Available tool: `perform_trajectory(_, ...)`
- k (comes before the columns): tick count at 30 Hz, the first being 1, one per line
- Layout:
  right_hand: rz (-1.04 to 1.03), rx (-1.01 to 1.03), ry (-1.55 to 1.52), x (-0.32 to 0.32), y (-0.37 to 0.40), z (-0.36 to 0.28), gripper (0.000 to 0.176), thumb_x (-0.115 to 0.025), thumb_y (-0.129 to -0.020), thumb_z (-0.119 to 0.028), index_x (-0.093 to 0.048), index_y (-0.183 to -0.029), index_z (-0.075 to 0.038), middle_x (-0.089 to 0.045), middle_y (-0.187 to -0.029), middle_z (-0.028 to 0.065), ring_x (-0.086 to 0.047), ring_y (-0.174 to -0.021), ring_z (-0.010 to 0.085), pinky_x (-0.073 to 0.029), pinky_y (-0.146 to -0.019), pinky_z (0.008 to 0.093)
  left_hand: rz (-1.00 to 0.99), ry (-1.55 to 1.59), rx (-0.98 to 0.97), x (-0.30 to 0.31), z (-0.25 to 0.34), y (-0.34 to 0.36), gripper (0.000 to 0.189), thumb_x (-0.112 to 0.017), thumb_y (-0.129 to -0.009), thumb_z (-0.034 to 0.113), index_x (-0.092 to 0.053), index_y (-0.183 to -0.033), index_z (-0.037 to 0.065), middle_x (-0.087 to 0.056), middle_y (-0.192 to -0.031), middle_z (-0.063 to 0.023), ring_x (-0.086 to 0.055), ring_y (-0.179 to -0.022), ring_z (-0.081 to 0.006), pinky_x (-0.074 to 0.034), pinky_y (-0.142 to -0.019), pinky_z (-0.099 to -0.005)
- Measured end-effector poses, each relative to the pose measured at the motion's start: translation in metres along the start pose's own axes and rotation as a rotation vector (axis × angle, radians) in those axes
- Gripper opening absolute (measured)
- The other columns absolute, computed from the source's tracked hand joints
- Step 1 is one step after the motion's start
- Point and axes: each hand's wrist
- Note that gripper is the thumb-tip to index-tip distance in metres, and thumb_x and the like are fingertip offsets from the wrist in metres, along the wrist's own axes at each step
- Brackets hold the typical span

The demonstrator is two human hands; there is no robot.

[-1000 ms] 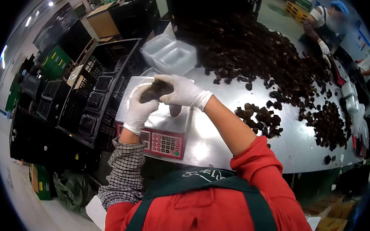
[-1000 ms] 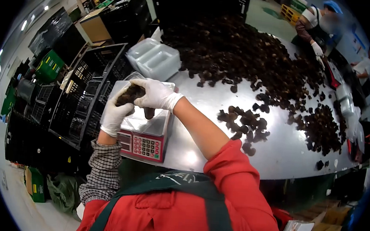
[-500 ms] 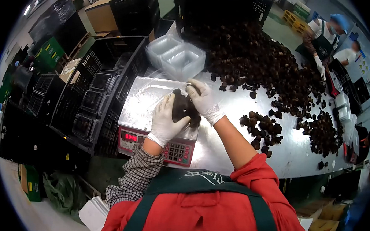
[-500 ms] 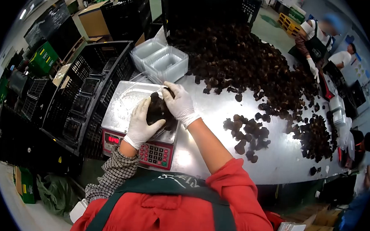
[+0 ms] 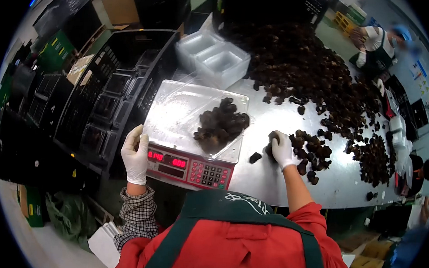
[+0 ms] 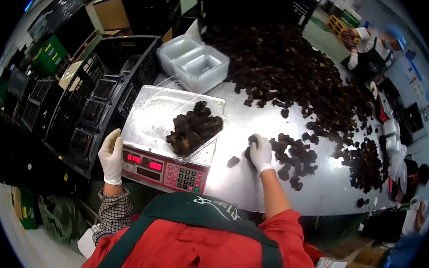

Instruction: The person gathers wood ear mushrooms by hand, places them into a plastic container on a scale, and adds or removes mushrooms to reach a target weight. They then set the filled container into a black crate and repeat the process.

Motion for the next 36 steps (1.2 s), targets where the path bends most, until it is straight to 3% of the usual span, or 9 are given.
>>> perform_trajectory(5, 0.209, -0.023, -0.107, 0.013, -0.002, -0.012, 0.028, -0.052, -0.089, -0.007, -0.058, -0.116, 0.001, -0.062, -0.108, 0.0165, -0.060, -0.098, 0.0276, -0.047, -0.090, 0.0342, 0.110, -0.119, -0.157, 0.017, 0.018, -0.010, 0.026, -0.061, -0.088, 0.003, -0.061, -0.113, -0.004, -0.063, -0.110, -0.0092, -0.059, -0.095, -0.0145, -0.047, -0.085, -0.0252)
perform_trajectory(12, 0.301, 0.153, -0.058, 0.034, -0.007, -0.022, 0.024, -0.050, -0.091, -0.006, -0.059, -0.113, -0.001, -0.061, -0.106, 0.0160, -0.058, -0.096, 0.0305, -0.047, -0.086, 0.0355, 0.101, -0.154, -0.305, 0.007, 0.024, 0.002, 0.025, -0.059, -0.085, -0.001, -0.062, -0.110, -0.004, -0.064, -0.108, -0.0126, -0.061, -0.098, -0.0217, -0.047, -0.088, -0.0301)
perform_trajectory(16, 0.418, 0.038, -0.549, 0.036, -0.024, -0.044, 0.020, -0.050, -0.096, -0.011, -0.060, -0.112, -0.004, -0.063, -0.101, 0.0053, -0.056, -0.085, 0.0124, -0.047, -0.076, 0.0252, -0.205, -0.259, -0.644, -0.033, 0.035, 0.031, 0.024, -0.066, -0.077, 0.002, -0.063, -0.101, -0.001, -0.063, -0.102, -0.0154, -0.061, -0.094, -0.0300, -0.049, -0.083, -0.0355)
perform_trajectory(20, 0.207, 0.153, -0.799, 0.057, -0.038, -0.168, 0.018, -0.052, -0.095, -0.010, -0.061, -0.110, -0.004, -0.062, -0.099, 0.0027, -0.054, -0.084, 0.0101, -0.046, -0.077, 0.0247, -0.569, -0.273, -0.916, -0.088, 0.033, 0.050, 0.037, -0.073, -0.070, 0.015, -0.061, -0.103, 0.004, -0.060, -0.105, -0.0107, -0.056, -0.098, -0.0291, -0.046, -0.087, -0.0414)
perform_trajectory(26, 0.027, 0.634, 0.076, 0.011, -0.041, -0.218, 0.050, -0.063, -0.086, -0.036, -0.055, -0.122, -0.002, -0.051, -0.126, 0.0220, -0.046, -0.119, 0.0380, -0.039, -0.100, 0.0436, -0.598, -0.342, -0.868, -0.089, 0.031, 0.049, 0.040, -0.074, -0.071, 0.016, -0.061, -0.106, 0.002, -0.060, -0.106, -0.0129, -0.055, -0.102, -0.0308, -0.044, -0.092, -0.0429)
perform_trajectory(30, 0.004, 0.492, -0.398, 0.048, -0.059, -0.212, 0.050, -0.060, -0.090, -0.035, -0.052, -0.127, -0.002, -0.053, -0.127, 0.0186, -0.048, -0.120, 0.0317, -0.036, -0.103, 0.0384, -0.304, -0.249, -0.790, -0.046, 0.041, 0.017, 0.032, -0.065, -0.072, -0.002, -0.063, -0.104, 0.000, -0.064, -0.100, -0.0144, -0.062, -0.090, -0.0298, -0.050, -0.081, -0.0363)
perform_trajectory(32, 0.040, 0.329, -0.522, 0.083, -0.057, -0.202, 0.044, -0.058, -0.093, -0.033, -0.054, -0.125, -0.003, -0.057, -0.122, 0.0157, -0.051, -0.116, 0.0266, -0.038, -0.102, 0.0358, -0.145, -0.124, -0.430, -0.022, 0.026, -0.003, 0.023, -0.061, -0.085, 0.002, -0.062, -0.108, -0.001, -0.065, -0.100, -0.0110, -0.062, -0.090, -0.0210, -0.049, -0.082, -0.0305)
perform_trajectory(34, 0.050, 0.171, -0.513, 0.099, -0.054, -0.178, 0.043, -0.055, -0.094, -0.033, -0.054, -0.126, -0.005, -0.058, -0.119, 0.0136, -0.061, -0.097, 0.0204, -0.050, -0.084, 0.0287, -0.011, 0.233, -0.015, -0.002, 0.016, -0.021, 0.022, -0.054, -0.093, 0.008, -0.060, -0.112, -0.001, -0.063, -0.103, -0.0099, -0.060, -0.095, -0.0189, -0.048, -0.086, -0.0303)
perform_trajectory(36, 0.007, 0.019, -0.530, 0.104, -0.040, -0.168, 0.041, -0.052, -0.095, -0.030, -0.053, -0.126, -0.004, -0.061, -0.112, 0.0104, -0.063, -0.076, 0.0132, -0.047, -0.058, 0.0209, 0.042, 0.525, 0.196, 0.016, 0.007, -0.035, 0.031, -0.049, -0.097, 0.019, -0.056, -0.119, -0.003, -0.061, -0.109, -0.0129, -0.058, -0.101, -0.0207, -0.045, -0.092, -0.0322)
Point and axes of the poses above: each hand's wrist, its own y-axis away from the middle knuckle, its own x-axis out of the back of the hand, z = x × y
